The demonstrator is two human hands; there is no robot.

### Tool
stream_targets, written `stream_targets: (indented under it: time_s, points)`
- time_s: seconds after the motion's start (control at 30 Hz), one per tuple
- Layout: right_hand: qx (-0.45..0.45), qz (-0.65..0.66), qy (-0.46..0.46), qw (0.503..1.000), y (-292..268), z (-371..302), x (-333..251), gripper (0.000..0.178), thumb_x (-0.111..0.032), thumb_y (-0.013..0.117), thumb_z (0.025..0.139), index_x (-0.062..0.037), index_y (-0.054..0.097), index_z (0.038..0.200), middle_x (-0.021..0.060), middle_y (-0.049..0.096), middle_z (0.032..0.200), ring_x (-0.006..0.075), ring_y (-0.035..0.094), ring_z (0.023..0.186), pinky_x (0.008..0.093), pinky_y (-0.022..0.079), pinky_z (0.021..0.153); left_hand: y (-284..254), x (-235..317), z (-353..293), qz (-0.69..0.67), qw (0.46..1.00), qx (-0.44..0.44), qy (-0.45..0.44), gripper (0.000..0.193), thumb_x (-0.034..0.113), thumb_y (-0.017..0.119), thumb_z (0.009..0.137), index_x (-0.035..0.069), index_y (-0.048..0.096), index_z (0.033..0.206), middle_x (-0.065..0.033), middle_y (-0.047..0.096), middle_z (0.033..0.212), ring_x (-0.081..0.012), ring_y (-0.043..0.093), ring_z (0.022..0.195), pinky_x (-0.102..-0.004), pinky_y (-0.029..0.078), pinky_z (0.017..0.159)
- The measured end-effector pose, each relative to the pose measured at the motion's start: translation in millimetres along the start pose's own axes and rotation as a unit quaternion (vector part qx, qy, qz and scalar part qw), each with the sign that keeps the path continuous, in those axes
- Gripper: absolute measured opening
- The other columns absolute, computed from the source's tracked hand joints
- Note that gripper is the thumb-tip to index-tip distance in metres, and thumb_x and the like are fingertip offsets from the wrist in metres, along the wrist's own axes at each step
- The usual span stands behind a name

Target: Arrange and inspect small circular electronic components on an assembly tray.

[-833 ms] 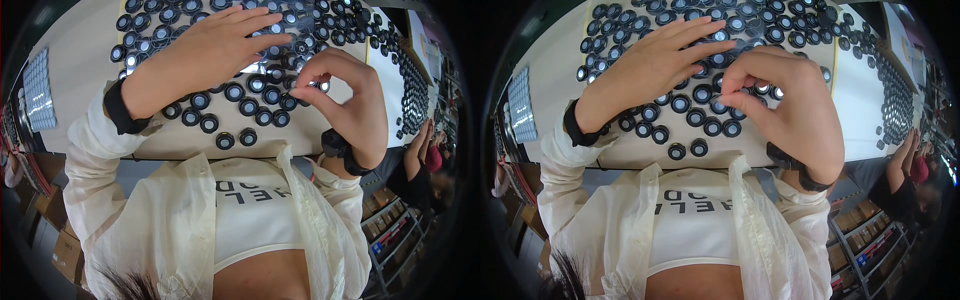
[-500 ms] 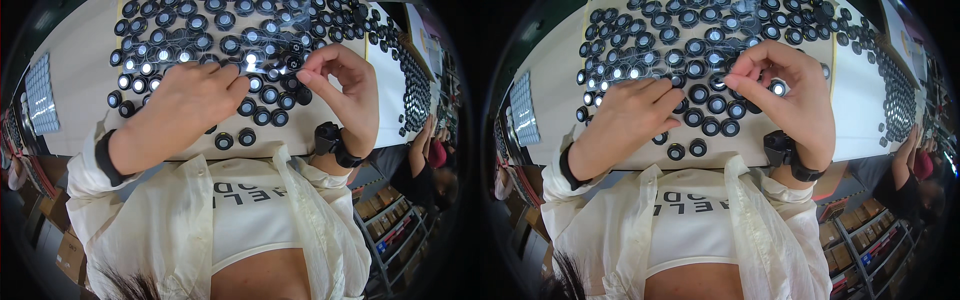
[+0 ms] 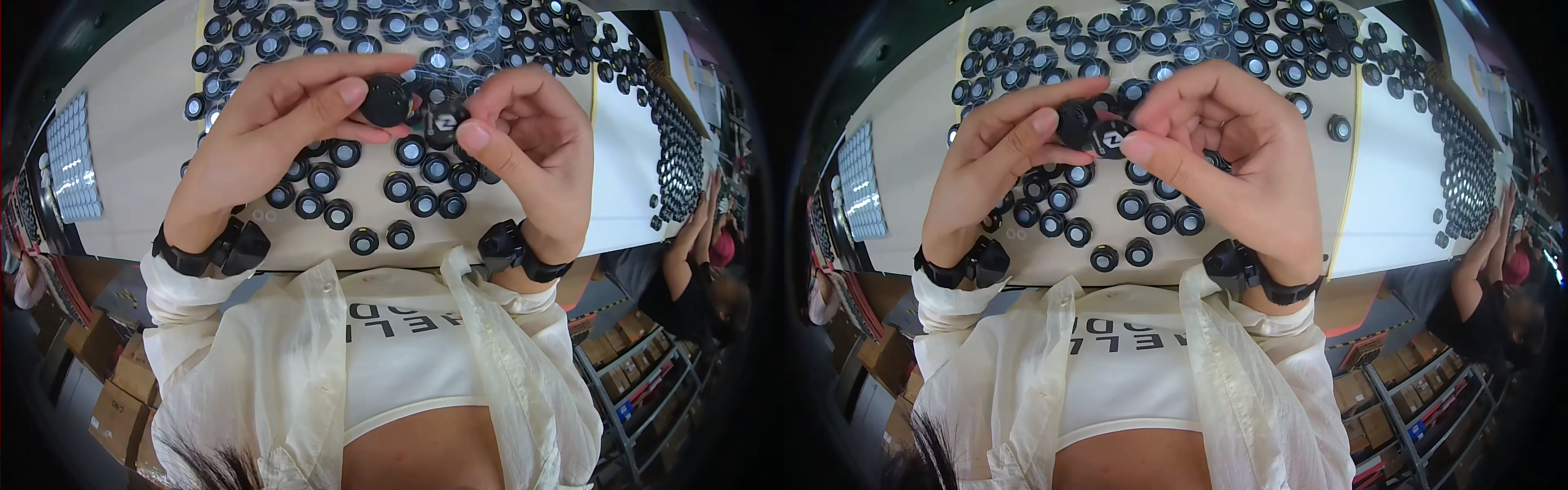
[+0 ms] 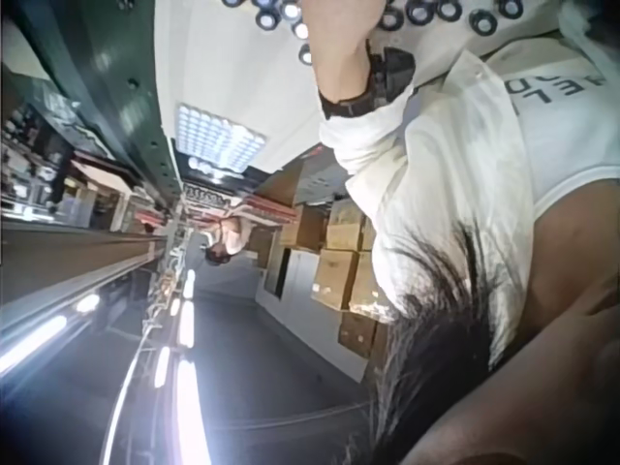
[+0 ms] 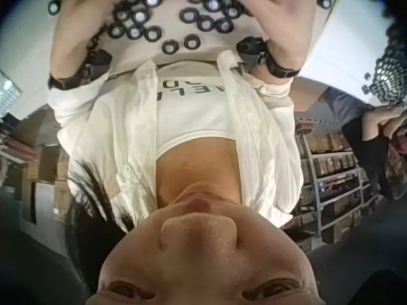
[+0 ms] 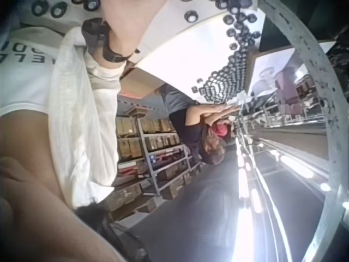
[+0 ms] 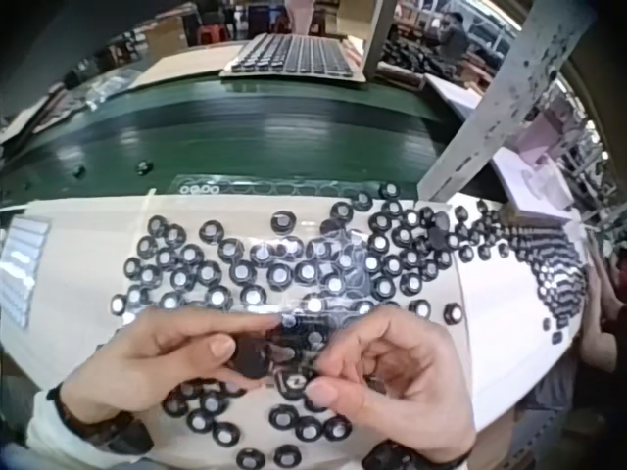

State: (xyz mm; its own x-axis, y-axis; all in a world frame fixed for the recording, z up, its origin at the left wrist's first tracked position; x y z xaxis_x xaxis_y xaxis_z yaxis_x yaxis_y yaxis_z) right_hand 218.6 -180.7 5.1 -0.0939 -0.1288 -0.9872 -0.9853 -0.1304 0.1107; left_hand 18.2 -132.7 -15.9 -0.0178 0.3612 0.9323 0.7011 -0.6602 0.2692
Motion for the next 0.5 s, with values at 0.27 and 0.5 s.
stream_targets:
  time_s: [0.27,0.5]
  points:
    - [0.06,0.01,-0.021,0.998,7,5,0,0.024,-0.002,0.074,0.086,0.0006,0.064,0.108,0.0014,0.064,0.088,0.0063,0.058,0.08,0.0179,0.045,0.071,1,2,9,0.036,0.999,0.002,0.036,0.037,0.014,0.057,0.101,-0.002,0.054,0.134,-0.0116,0.064,0.125,-0.0134,0.065,0.099,-0.0258,0.052,0.084]
    - [0.059,-0.048,-0.059,0.995,3,8,9,0.019,-0.003,0.074,0.087,0.0008,0.067,0.104,0.0032,0.067,0.091,0.0066,0.06,0.082,0.0186,0.047,0.072,12,4,7,0.103,0.988,0.038,0.113,0.046,-0.007,0.069,0.085,-0.003,0.058,0.13,-0.0114,0.063,0.128,-0.0122,0.063,0.101,-0.0237,0.05,0.084]
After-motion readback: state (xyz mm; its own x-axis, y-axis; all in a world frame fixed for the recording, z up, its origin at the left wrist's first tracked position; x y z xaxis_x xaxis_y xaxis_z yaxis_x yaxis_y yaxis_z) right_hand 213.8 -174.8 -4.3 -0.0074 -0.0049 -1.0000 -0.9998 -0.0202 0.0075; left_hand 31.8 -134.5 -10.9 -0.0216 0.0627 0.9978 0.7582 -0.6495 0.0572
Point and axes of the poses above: each hand's wrist, its own z-axis towards the middle knuckle, its own y-axis out of the palm, x = y × z, the point moved 4 cm from there along z, towards the middle knuckle
